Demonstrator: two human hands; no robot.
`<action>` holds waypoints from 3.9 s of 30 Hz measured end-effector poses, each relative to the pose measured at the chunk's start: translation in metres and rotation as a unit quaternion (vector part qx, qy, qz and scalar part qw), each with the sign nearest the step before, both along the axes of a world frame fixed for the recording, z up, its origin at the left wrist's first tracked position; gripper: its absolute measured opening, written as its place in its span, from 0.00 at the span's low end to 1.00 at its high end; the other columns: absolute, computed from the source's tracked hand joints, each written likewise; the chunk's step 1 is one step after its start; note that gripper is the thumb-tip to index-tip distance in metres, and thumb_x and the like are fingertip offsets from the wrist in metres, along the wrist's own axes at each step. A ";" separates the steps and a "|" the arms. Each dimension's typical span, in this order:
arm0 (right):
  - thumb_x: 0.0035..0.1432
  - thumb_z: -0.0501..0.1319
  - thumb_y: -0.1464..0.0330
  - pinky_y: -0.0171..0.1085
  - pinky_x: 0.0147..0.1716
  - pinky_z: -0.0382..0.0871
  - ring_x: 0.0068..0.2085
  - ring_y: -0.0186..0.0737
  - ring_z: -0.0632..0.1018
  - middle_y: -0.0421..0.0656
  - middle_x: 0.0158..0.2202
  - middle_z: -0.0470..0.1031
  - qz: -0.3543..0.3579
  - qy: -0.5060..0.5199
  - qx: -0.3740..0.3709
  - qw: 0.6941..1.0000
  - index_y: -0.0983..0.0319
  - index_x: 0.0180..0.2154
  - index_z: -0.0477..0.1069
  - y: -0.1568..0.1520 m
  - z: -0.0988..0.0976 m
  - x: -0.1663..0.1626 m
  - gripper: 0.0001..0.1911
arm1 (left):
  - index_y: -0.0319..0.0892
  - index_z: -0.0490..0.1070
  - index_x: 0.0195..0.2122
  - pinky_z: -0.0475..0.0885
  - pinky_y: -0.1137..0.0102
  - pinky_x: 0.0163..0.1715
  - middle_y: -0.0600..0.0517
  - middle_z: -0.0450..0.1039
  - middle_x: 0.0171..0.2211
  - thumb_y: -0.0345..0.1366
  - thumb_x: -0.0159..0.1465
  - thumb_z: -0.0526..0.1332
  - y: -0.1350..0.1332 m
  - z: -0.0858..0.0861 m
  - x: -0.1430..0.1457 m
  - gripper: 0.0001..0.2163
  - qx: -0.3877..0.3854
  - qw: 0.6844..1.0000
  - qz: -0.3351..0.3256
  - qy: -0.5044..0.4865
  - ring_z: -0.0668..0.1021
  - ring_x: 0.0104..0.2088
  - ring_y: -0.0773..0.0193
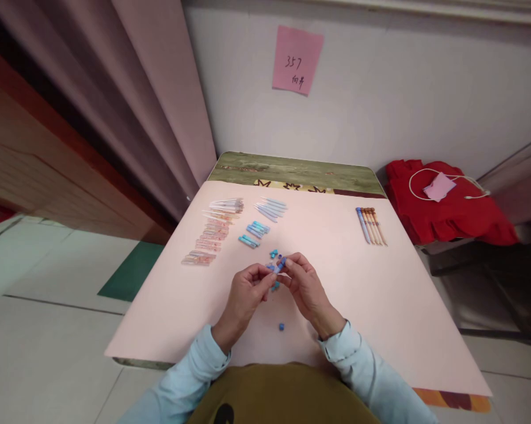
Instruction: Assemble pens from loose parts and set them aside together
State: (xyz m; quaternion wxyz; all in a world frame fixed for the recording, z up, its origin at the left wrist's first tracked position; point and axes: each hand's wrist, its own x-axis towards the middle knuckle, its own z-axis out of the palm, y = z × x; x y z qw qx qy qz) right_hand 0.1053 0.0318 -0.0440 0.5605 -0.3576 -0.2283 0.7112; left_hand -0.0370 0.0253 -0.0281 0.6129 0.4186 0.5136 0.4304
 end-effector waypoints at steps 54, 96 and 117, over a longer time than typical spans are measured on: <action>0.58 0.64 0.54 0.33 0.23 0.56 0.24 0.32 0.64 0.38 0.24 0.69 0.032 -0.336 0.105 0.936 0.60 0.30 0.72 -0.032 0.000 0.020 0.16 | 0.41 0.77 0.44 0.78 0.59 0.45 0.45 0.78 0.44 0.44 0.63 0.64 0.053 0.020 0.027 0.14 0.173 0.979 0.060 -0.088 0.82 0.40 0.57; 0.52 0.60 0.69 0.40 0.33 0.60 0.33 0.46 0.74 0.54 0.31 0.79 -0.201 -0.778 -0.044 0.594 0.67 0.34 0.79 0.097 -0.040 0.200 0.11 | 0.40 0.79 0.38 0.77 0.64 0.38 0.48 0.79 0.29 0.52 0.59 0.63 0.001 -0.027 -0.052 0.19 0.043 0.984 0.046 0.166 0.79 0.33 0.57; 0.51 0.70 0.58 0.32 0.20 0.64 0.20 0.31 0.68 0.38 0.21 0.70 -0.035 -0.260 0.057 0.963 0.62 0.30 0.76 -0.040 0.015 0.024 0.13 | 0.37 0.78 0.39 0.74 0.67 0.38 0.46 0.79 0.32 0.45 0.59 0.67 0.014 0.030 0.043 0.15 -0.017 0.992 0.003 -0.122 0.80 0.34 0.61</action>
